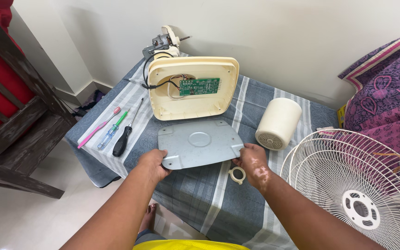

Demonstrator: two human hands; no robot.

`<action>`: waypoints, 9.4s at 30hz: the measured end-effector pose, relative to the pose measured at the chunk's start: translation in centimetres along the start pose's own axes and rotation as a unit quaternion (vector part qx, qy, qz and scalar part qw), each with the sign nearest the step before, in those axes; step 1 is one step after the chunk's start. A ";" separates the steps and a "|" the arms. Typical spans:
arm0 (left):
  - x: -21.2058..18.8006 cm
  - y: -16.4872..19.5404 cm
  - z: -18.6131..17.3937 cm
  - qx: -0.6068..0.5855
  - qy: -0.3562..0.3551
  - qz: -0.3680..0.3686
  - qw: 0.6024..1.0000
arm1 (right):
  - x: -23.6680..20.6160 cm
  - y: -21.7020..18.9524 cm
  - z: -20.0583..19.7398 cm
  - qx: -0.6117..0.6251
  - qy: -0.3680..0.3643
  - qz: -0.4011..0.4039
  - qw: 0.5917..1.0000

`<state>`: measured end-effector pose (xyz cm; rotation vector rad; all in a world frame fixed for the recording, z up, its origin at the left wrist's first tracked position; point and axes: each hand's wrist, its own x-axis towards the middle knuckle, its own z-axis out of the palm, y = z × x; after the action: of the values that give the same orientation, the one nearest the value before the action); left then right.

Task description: The person services a disassembled pedestal fan on a table. They remove the fan's rear metal plate, hold the open housing, and use a screwdriver to unscrew and work on the green circuit board mounted inside the fan housing, with fan parts and screws laid out on the table.

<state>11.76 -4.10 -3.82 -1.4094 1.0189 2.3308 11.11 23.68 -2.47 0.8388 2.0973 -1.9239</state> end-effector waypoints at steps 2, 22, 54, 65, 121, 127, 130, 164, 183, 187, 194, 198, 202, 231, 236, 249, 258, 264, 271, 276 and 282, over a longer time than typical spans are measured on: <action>0.7 -0.3 0.2 -0.026 -0.041 -0.020 0.999 | 0.4 -0.2 -0.5 0.118 -0.015 0.016 0.993; 2.4 -4.5 6.4 -0.009 -0.083 -0.060 0.995 | 3.6 -2.6 -4.3 0.178 0.099 0.013 0.979; 4.7 -13.1 23.4 -0.105 -0.153 -0.125 0.975 | 10.3 -5.9 -5.3 0.148 0.157 0.062 0.975; 4.5 -14.6 25.3 -0.024 -0.149 -0.111 0.982 | 12.6 -7.2 -7.4 0.153 0.121 0.068 0.978; 3.6 -3.7 20.8 0.044 -0.188 0.021 0.981 | 10.4 -8.4 -1.4 0.013 0.105 0.048 0.993; 2.9 -1.3 17.5 0.032 -0.179 0.051 0.982 | 8.8 -8.3 2.0 0.038 0.062 0.025 0.997; 2.9 0.1 15.9 0.024 -0.168 0.059 0.984 | 8.2 -8.3 3.5 0.052 0.050 0.018 0.997; 2.6 8.4 10.9 0.024 -0.027 0.150 0.988 | 4.6 -11.9 13.8 0.011 -0.002 0.002 1.000; 3.1 7.6 8.2 0.070 -0.127 0.110 0.983 | 4.1 -10.0 17.3 0.015 -0.064 0.027 0.998; 3.0 7.8 7.2 0.068 -0.117 0.115 0.984 | 3.8 -9.3 18.3 0.002 -0.082 0.022 0.996; 3.1 8.1 5.5 0.046 -0.093 0.112 0.988 | 3.4 -8.0 19.9 -0.007 -0.100 0.030 0.995; 3.0 8.3 4.3 0.042 -0.085 0.118 0.988 | 2.8 -7.6 20.9 -0.009 -0.114 0.034 0.993; 2.7 8.8 3.0 0.035 -0.065 0.125 0.989 | 1.8 -7.5 22.1 -0.022 -0.124 0.037 0.991; 1.6 15.4 -7.2 0.181 0.144 0.241 0.943 | -1.8 -4.1 34.4 -0.099 -0.227 0.098 0.964; 2.1 16.4 -7.1 0.228 0.111 0.216 0.943 | -1.8 -4.5 35.0 -0.116 -0.226 0.111 0.961; 6.0 18.6 -6.6 0.274 0.054 0.186 0.942 | -0.7 -4.5 37.8 -0.100 -0.226 0.128 0.960; 9.7 20.5 -6.1 0.387 0.100 0.377 0.835 | 0.6 -4.2 38.8 -0.075 -0.212 0.143 0.964; 12.2 20.7 -6.7 0.476 0.094 0.456 0.746 | 1.0 -4.7 39.0 -0.081 -0.177 0.154 0.969; 13.1 20.5 -7.6 0.613 0.101 0.402 0.673 | 0.8 -5.2 38.7 -0.084 -0.154 0.156 0.972; 12.3 21.0 -7.7 0.655 0.098 0.374 0.649 | 0.8 -5.3 38.7 -0.084 -0.140 0.163 0.973; 11.9 21.2 -8.1 0.680 0.082 0.393 0.614 | 1.2 -5.2 38.7 -0.075 -0.136 0.152 0.976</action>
<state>0.20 -26.73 -6.87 -0.4383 2.8903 0.7848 -1.85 -13.10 -4.43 0.7634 1.8097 -1.5992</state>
